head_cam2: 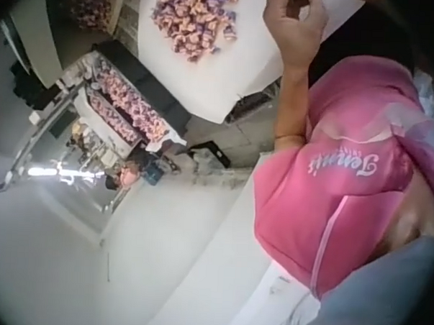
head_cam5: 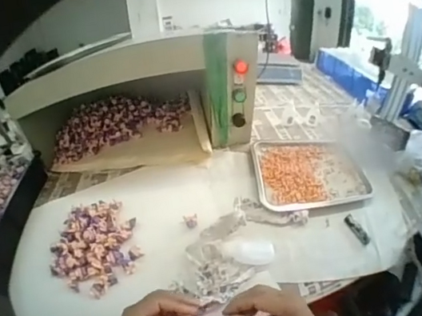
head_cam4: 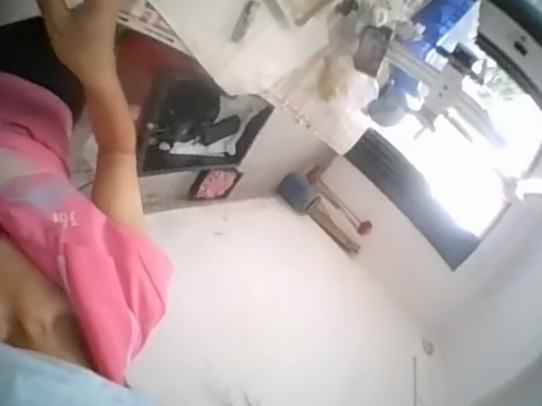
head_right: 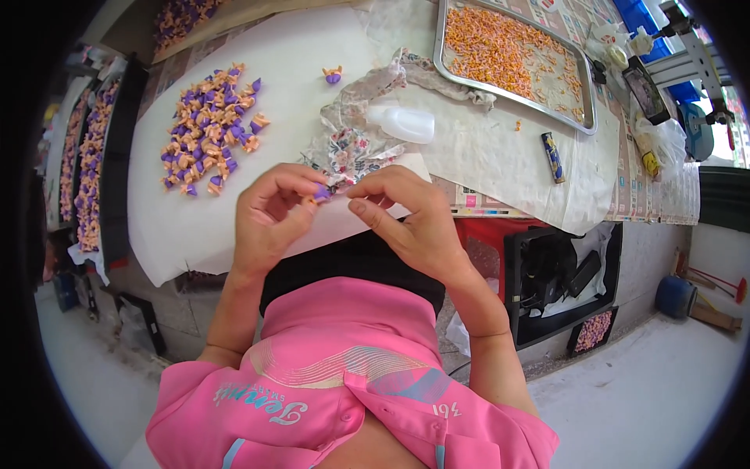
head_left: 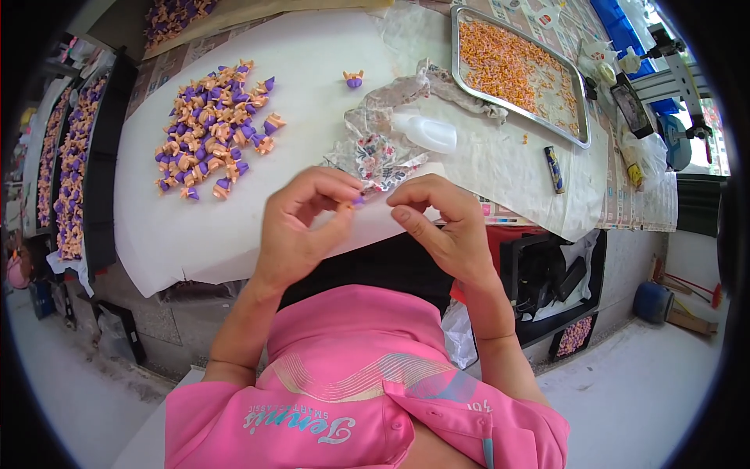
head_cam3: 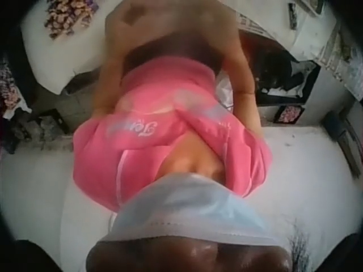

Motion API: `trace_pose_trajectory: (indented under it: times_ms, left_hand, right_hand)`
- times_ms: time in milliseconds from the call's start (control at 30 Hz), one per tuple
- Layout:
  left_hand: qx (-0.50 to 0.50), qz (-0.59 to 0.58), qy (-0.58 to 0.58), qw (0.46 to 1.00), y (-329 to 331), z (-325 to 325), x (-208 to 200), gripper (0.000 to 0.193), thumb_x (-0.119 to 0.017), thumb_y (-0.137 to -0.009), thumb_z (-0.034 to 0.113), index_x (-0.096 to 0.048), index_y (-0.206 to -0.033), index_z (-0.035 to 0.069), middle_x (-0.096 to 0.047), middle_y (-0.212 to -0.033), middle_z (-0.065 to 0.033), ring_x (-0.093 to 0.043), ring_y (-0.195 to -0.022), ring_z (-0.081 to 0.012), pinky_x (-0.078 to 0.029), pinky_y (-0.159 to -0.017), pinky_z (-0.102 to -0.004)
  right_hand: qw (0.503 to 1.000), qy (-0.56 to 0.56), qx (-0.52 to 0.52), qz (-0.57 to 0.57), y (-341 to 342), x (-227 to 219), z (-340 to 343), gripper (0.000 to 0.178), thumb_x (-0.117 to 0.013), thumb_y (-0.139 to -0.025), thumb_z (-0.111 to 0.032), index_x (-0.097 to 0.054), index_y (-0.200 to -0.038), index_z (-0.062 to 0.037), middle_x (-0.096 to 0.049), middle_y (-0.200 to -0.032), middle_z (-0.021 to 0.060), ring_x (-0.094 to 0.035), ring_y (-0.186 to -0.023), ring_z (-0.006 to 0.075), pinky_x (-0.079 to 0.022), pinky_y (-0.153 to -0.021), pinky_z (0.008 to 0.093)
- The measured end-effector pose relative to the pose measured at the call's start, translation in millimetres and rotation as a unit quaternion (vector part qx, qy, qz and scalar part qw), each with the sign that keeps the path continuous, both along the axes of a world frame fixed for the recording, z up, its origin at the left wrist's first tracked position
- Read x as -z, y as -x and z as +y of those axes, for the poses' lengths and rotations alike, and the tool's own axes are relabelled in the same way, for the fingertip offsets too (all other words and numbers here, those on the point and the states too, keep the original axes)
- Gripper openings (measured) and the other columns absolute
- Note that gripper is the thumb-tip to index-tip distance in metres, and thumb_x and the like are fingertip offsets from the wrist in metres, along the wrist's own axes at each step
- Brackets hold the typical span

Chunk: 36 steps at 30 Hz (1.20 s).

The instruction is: Assembling toy parts by applying glue from a bottle and joining small plastic components.

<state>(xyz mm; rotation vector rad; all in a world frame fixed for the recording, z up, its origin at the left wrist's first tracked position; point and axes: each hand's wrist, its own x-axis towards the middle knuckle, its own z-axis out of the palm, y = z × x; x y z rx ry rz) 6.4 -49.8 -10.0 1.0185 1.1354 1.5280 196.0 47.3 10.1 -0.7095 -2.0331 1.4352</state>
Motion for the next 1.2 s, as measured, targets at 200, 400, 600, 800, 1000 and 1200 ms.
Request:
trace_pose_trajectory:
  times_ms: [200, 400, 600, 800, 1000, 1200]
  left_hand:
    - [-0.204, 0.419, 0.044, 0.884, 56, -13, 2, 0.016, -0.063, -0.076, -0.006, -0.063, -0.089, 0.003, -0.066, -0.096, -0.0068, -0.059, -0.091, -0.0183, -0.047, -0.081, -0.0301]
    - [-0.224, 0.546, 0.04, 0.806, 65, -7, -2, 0.017, -0.068, -0.073, -0.003, -0.065, -0.088, 0.004, -0.064, -0.098, -0.0081, -0.055, -0.095, -0.0257, -0.043, -0.084, -0.0352]
    - [-0.198, 0.539, -0.065, 0.816, 60, 56, -17, 0.016, -0.066, -0.079, 0.003, -0.065, -0.096, 0.003, -0.063, -0.105, -0.0113, -0.056, -0.1, -0.0282, -0.042, -0.09, -0.0365]
    - [-0.169, 0.56, -0.113, 0.803, 52, 140, 10, 0.018, -0.061, -0.082, 0.007, -0.065, -0.099, 0.003, -0.063, -0.101, -0.0116, -0.055, -0.098, -0.0309, -0.046, -0.085, -0.039]
    - [-0.07, 0.465, 0.0, 0.882, 48, 140, 1, 0.016, -0.061, -0.081, 0.001, -0.065, -0.096, 0.004, -0.061, -0.094, -0.0121, -0.06, -0.083, -0.028, -0.049, -0.077, -0.0341]
    - [-0.019, 0.098, -0.001, 0.995, 23, 94, -14, 0.015, -0.06, -0.086, -0.003, -0.06, -0.101, 0.001, -0.059, -0.089, -0.0036, -0.059, -0.078, -0.0107, -0.049, -0.068, -0.0235]
  right_hand:
    - [0.966, -0.187, 0.175, -0.037, -8, 5, 33, 0.013, -0.067, -0.084, -0.005, -0.066, -0.097, -0.0007, -0.066, -0.098, 0.0081, -0.06, -0.088, 0.0171, -0.046, -0.074, 0.0274]
    - [0.919, -0.322, 0.206, -0.093, -4, 21, 76, 0.025, -0.067, -0.085, -0.014, -0.065, -0.108, -0.003, -0.065, -0.111, 0.0114, -0.056, -0.106, 0.0284, -0.044, -0.089, 0.0379]
    - [0.931, -0.284, 0.151, -0.171, 1, 16, 77, 0.033, -0.071, -0.082, -0.021, -0.064, -0.109, -0.0027, -0.064, -0.108, 0.0135, -0.055, -0.105, 0.0314, -0.043, -0.091, 0.0396]
    - [0.944, -0.243, 0.12, -0.187, -2, 8, 70, 0.041, -0.078, -0.074, -0.022, -0.064, -0.108, -0.003, -0.064, -0.101, 0.0128, -0.057, -0.099, 0.0308, -0.046, -0.086, 0.0386]
    - [0.964, -0.172, 0.167, -0.112, -14, 9, 61, 0.04, -0.079, -0.075, -0.017, -0.063, -0.108, -0.0021, -0.064, -0.097, 0.0102, -0.062, -0.088, 0.0238, -0.049, -0.078, 0.0325]
    - [0.973, -0.019, 0.222, -0.057, -20, 15, 64, 0.037, -0.077, -0.08, -0.013, -0.058, -0.111, -0.0031, -0.062, -0.095, 0.0041, -0.061, -0.084, 0.0126, -0.051, -0.072, 0.0256]
